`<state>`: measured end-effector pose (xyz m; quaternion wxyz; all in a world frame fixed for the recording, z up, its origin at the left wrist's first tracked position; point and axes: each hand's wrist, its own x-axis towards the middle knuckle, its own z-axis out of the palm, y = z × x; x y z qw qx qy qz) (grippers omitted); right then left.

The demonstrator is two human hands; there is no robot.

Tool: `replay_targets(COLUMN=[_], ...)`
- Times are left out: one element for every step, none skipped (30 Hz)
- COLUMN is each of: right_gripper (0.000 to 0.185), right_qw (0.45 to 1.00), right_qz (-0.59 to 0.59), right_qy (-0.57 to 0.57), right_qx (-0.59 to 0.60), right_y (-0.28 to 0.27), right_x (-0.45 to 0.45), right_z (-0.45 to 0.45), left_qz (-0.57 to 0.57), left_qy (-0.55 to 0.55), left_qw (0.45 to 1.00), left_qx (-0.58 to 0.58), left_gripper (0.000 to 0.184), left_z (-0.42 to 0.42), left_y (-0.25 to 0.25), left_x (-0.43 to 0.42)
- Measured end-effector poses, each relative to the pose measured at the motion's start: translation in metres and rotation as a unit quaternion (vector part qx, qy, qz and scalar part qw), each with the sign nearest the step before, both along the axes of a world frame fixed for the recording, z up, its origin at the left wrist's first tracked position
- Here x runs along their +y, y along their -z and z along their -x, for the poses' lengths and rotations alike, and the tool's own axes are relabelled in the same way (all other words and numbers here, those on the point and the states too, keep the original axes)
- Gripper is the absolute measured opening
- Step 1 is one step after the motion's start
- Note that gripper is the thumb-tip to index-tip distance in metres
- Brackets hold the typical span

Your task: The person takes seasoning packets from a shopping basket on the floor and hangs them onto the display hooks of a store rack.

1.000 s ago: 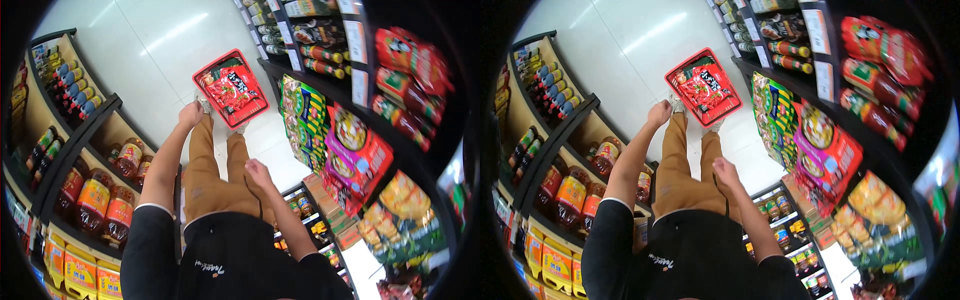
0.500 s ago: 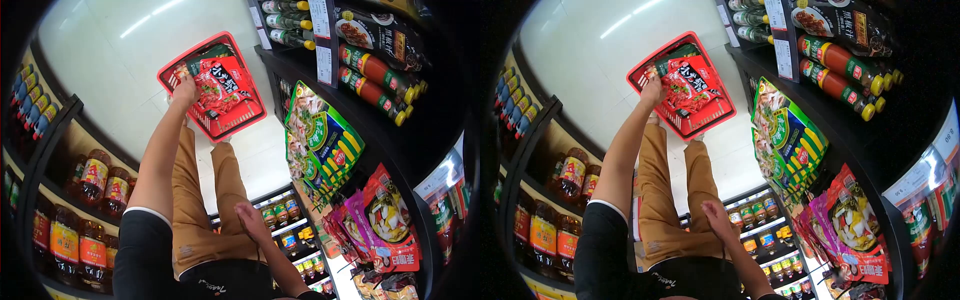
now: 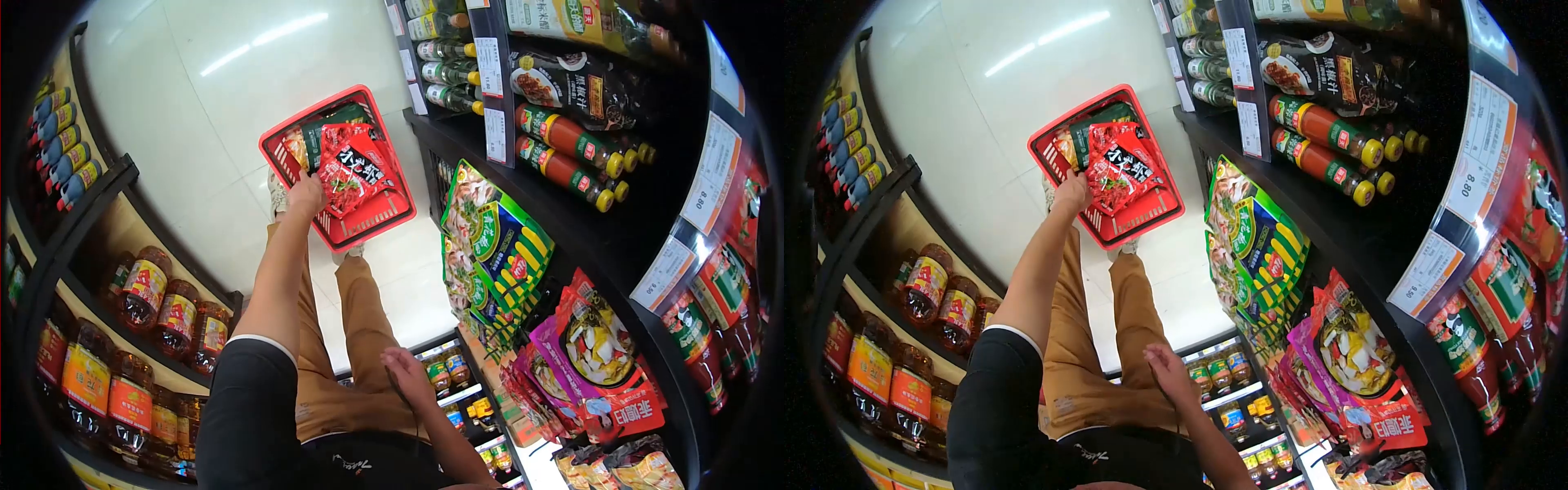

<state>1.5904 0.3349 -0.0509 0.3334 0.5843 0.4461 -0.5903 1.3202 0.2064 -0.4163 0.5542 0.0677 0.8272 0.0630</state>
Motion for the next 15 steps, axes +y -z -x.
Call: replay_targets(right_gripper=[0.023, 0.022, 0.020, 0.020, 0.020, 0.019, 0.024, 0.023, 0.023, 0.023, 0.023, 0.023, 0.022, 0.022, 0.022], right_qw=[1.000, 1.000, 1.000, 1.000, 1.000, 1.000, 1.000, 1.000, 1.000, 1.000, 1.000, 0.999, 0.998, 0.999, 0.999], right_qz=[0.005, 0.009, 0.004, 0.004, 0.004, 0.005, 0.009, 0.007, 0.005, 0.005, -0.002, -0.008, -0.015, -0.014, -0.013], right_qy=[0.003, 0.007, 0.005, 0.005, 0.006, 0.005, 0.007, 0.005, 0.003, 0.002, -0.014, -0.032, -0.047, -0.040, -0.033], right_qx=[-0.002, -0.007, -0.009, -0.001, 0.003, 0.008, 0.010, 0.008, 0.010, 0.013, 0.017, 0.024, 0.033, 0.029, 0.029], right_y=[0.002, 0.003, 0.004, 0.009, 0.012, 0.014, 0.016, 0.017, 0.018, 0.018, 0.017, 0.018, 0.016, 0.012, 0.009], right_x=[-0.001, -0.003, -0.004, -0.004, -0.005, -0.005, -0.005, -0.005, -0.005, -0.005, -0.004, -0.002, 0.000, 0.000, 0.000], right_z=[-0.008, -0.015, -0.018, -0.025, -0.033, -0.041, -0.047, -0.053, -0.056, -0.060, -0.062, -0.063, -0.061, -0.059, -0.054], left_qz=[0.008, 0.016, 0.007, 0.002, -0.003, -0.007, -0.008, -0.022, -0.035, -0.047, -0.067, -0.049, -0.063, -0.077, -0.099], left_qy=[0.000, 0.001, 0.008, -0.001, -0.010, -0.020, -0.044, -0.057, -0.071, -0.084, -0.086, -0.094, -0.084, -0.072, -0.068], left_qw=[1.000, 1.000, 1.000, 1.000, 0.999, 0.997, 0.999, 0.998, 0.996, 0.995, 0.994, 0.994, 0.994, 0.994, 0.993], left_qx=[-0.009, -0.020, -0.005, -0.025, -0.049, -0.072, -0.030, -0.030, -0.027, -0.023, 0.014, 0.000, -0.007, -0.015, -0.015], left_gripper=[0.040, 0.042, 0.047, 0.048, 0.049, 0.050, 0.048, 0.046, 0.045, 0.044, 0.043, 0.037, 0.034, 0.030, 0.028], left_z=[0.001, -0.002, -0.016, -0.012, -0.013, -0.015, -0.015, -0.021, -0.025, -0.033, -0.045, -0.039, -0.054, -0.068, -0.073], left_y=[0.000, 0.003, 0.034, 0.044, 0.052, 0.054, 0.043, 0.044, 0.047, 0.054, 0.054, 0.019, 0.022, 0.022, 0.004], left_x=[0.002, 0.004, -0.001, 0.000, 0.000, 0.000, 0.002, 0.002, 0.001, -0.002, -0.002, 0.004, 0.004, 0.004, 0.003])
